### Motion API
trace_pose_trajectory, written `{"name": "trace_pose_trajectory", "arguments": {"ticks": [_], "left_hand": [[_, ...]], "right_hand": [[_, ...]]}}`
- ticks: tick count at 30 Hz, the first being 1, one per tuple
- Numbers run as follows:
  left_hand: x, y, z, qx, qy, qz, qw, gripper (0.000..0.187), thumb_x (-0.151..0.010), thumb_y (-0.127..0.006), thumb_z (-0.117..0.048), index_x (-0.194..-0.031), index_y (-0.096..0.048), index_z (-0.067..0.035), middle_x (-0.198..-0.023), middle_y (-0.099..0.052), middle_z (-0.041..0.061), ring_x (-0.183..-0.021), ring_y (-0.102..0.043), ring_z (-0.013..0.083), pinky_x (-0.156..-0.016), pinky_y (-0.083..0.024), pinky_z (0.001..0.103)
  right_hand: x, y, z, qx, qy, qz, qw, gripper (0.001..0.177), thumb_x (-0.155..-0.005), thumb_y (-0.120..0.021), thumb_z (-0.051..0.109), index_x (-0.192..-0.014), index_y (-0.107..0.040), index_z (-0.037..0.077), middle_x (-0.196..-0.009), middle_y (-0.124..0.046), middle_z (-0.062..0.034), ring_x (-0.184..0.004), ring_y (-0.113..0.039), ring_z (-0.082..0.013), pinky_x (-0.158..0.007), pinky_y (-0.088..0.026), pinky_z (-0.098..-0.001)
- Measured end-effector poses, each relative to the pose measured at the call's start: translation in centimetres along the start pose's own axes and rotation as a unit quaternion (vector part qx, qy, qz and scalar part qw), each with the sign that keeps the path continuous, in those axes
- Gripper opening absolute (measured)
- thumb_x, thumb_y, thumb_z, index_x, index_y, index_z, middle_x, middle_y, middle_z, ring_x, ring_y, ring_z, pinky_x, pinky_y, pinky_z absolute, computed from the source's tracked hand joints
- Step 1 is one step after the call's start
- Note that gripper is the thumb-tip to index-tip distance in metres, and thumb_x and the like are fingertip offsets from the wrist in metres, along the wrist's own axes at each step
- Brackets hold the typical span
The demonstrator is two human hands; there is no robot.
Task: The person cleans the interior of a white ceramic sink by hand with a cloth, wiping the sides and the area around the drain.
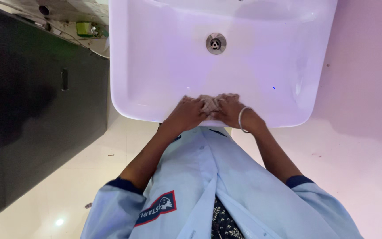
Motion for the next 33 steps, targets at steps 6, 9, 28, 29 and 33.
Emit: {"name": "trace_pose_trajectory", "arguments": {"ticks": [6, 9, 28, 29, 33], "left_hand": [[4.6, 4.9, 5.9, -0.064, 0.086, -0.219, 0.970, 0.061, -0.101, -0.056, -0.043, -0.144, -0.052, 0.001, -0.154, -0.048, 0.026, -0.142, -0.043, 0.0444, -0.123, -0.021, 0.057], [-2.3, 3.8, 11.4, -0.037, 0.199, -0.201, 0.958, 0.069, -0.098, -0.055, -0.043, -0.159, -0.035, -0.017, -0.169, -0.017, 0.015, -0.152, -0.008, 0.0514, -0.120, -0.003, 0.066], [-6.7, -2.6, 0.4, 0.043, 0.044, -0.029, 0.998, 0.063, -0.101, -0.055, -0.040, -0.149, -0.042, 0.000, -0.167, -0.023, 0.019, -0.150, -0.021, 0.0517, -0.124, -0.013, 0.056], [-7.6, -1.0, 1.8, 0.023, 0.031, -0.087, 0.995, 0.068, -0.099, -0.056, -0.037, -0.152, -0.038, 0.002, -0.167, -0.020, 0.021, -0.150, -0.018, 0.0521, -0.123, -0.011, 0.058], [-15.8, 1.5, 4.3, -0.057, 0.028, -0.216, 0.974, 0.066, -0.102, -0.057, -0.031, -0.156, -0.033, 0.000, -0.171, -0.011, 0.022, -0.154, -0.006, 0.0545, -0.122, -0.005, 0.067]], "right_hand": [[-10.8, 1.3, 7.1, -0.012, 0.182, -0.059, 0.981, 0.070, -0.101, -0.060, 0.043, -0.153, -0.038, 0.002, -0.163, -0.020, -0.0295, -0.151, -0.012, -0.0517, -0.123, -0.010, -0.0579], [-14.3, 3.6, 3.5, -0.022, 0.121, -0.097, 0.988, 0.074, -0.100, -0.058, 0.039, -0.162, -0.025, 0.015, -0.169, 0.002, -0.0239, -0.154, -0.004, -0.0504, -0.125, -0.010, -0.0526], [-3.8, 0.1, -5.1, -0.052, 0.026, 0.015, 0.998, 0.060, -0.099, -0.059, 0.030, -0.149, -0.040, 0.001, -0.164, -0.008, -0.0365, -0.153, -0.004, -0.0534, -0.126, -0.009, -0.0584], [-6.0, 1.2, -4.9, -0.048, 0.017, -0.017, 0.999, 0.066, -0.098, -0.059, 0.029, -0.154, -0.033, 0.006, -0.164, -0.004, -0.0348, -0.151, 0.000, -0.0556, -0.124, -0.007, -0.0593], [-12.2, 6.7, -10.1, 0.013, -0.034, -0.169, 0.985, 0.074, -0.100, -0.055, 0.020, -0.167, -0.024, 0.021, -0.172, 0.004, -0.0250, -0.156, 0.002, -0.0505, -0.127, -0.006, -0.0554]]}}
Point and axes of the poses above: each hand's wrist, its own x-axis away from the middle knuckle, its own y-axis out of the back of the hand, z = x × y, the point moved 10 cm from there along -x, towards the middle knuckle
